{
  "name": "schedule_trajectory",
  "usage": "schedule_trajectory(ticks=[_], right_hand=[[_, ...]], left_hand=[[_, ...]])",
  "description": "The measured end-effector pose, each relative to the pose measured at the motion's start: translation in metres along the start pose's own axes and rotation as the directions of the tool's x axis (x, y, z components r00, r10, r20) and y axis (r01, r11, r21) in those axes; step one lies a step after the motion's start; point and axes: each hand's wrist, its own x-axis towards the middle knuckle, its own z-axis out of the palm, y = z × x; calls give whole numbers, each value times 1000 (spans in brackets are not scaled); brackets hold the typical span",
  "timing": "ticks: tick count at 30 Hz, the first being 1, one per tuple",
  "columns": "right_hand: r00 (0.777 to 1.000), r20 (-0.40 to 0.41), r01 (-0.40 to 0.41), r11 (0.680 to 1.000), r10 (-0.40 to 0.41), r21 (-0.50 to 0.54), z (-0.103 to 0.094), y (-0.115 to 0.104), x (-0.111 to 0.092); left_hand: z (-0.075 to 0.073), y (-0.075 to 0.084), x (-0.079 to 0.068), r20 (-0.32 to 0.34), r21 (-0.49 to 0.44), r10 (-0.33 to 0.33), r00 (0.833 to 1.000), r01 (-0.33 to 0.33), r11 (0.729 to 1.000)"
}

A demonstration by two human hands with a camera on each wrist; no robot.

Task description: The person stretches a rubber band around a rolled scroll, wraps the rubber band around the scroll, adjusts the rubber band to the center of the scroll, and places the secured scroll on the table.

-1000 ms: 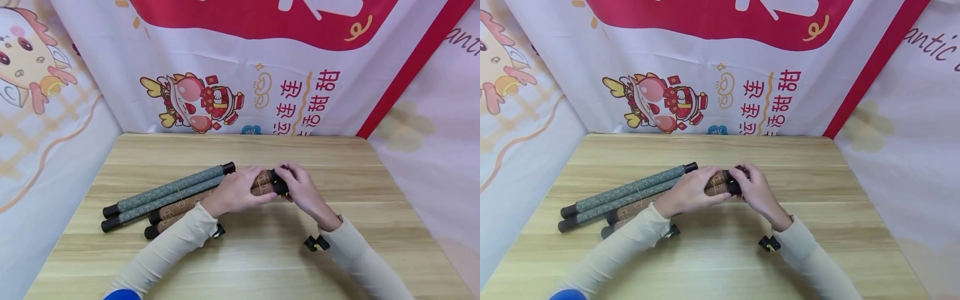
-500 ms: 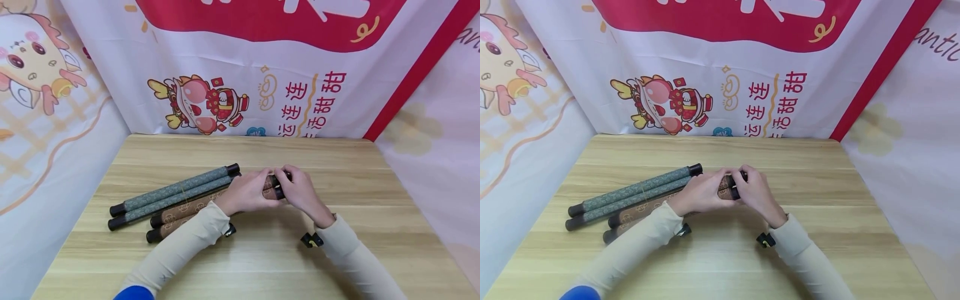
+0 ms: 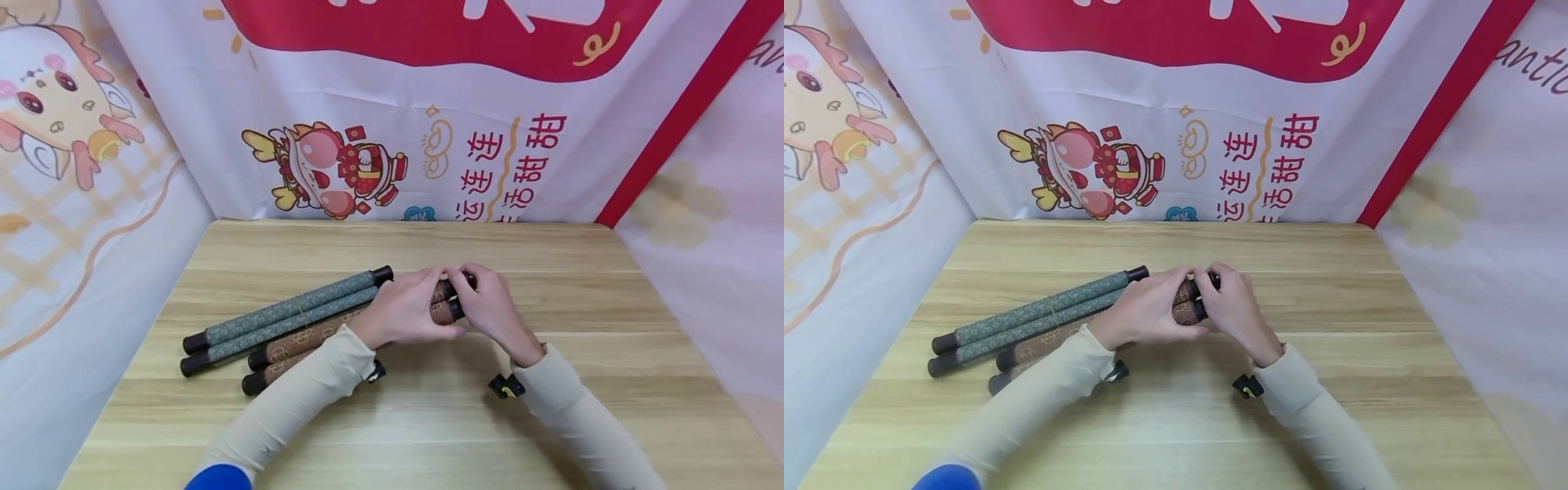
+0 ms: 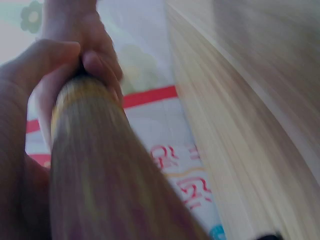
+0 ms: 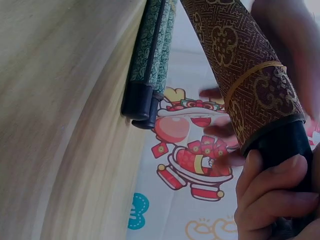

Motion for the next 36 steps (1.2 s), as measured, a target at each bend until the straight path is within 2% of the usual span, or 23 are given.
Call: schedule_trajectory(ticks=[3, 6, 10, 13, 16, 18, 21, 24, 28, 32, 36], right_hand=[[1000, -8, -1, 1000, 1, 4, 0, -3, 0], [1000, 4, 0, 1000, 0, 2, -3, -2, -1], [1000, 21, -2, 1000, 2, -7, -11, 5, -2], [1000, -14, -12, 1000, 12, -14, -22, 13, 0], [998, -62, -16, 1000, 15, -20, -32, 18, 2], [997, -76, -15, 999, 12, -33, -34, 19, 4], [999, -52, -16, 1000, 14, -27, -28, 16, 4], [999, -35, -23, 999, 22, -38, -25, 12, 3], [999, -49, -23, 998, 20, -55, -21, 5, 2], [998, -53, -17, 999, 15, -47, -20, 2, 2], [999, -53, -7, 999, 4, -44, -22, 2, 1]], left_hand=[[3, 7, 7, -22, 31, -3, 1000, 4, 1000], [5, 5, 3, 13, 50, -66, 998, 65, 997], [4, -13, -17, 101, 34, -131, 986, 128, 991], [1, -29, -34, 144, 39, -159, 977, 155, 987], [-4, -40, -44, 144, 50, -155, 977, 150, 987], [-7, -42, -45, 132, 36, -139, 981, 135, 990], [-11, -34, -36, 91, 28, -103, 990, 101, 994], [-13, -15, -17, 56, 30, -43, 997, 42, 999], [-11, 10, 8, 48, 37, 35, 998, -37, 999], [-1, 22, 22, 17, 38, 23, 1000, -24, 999], [7, 24, 27, -17, 41, -14, 1000, 14, 999]])
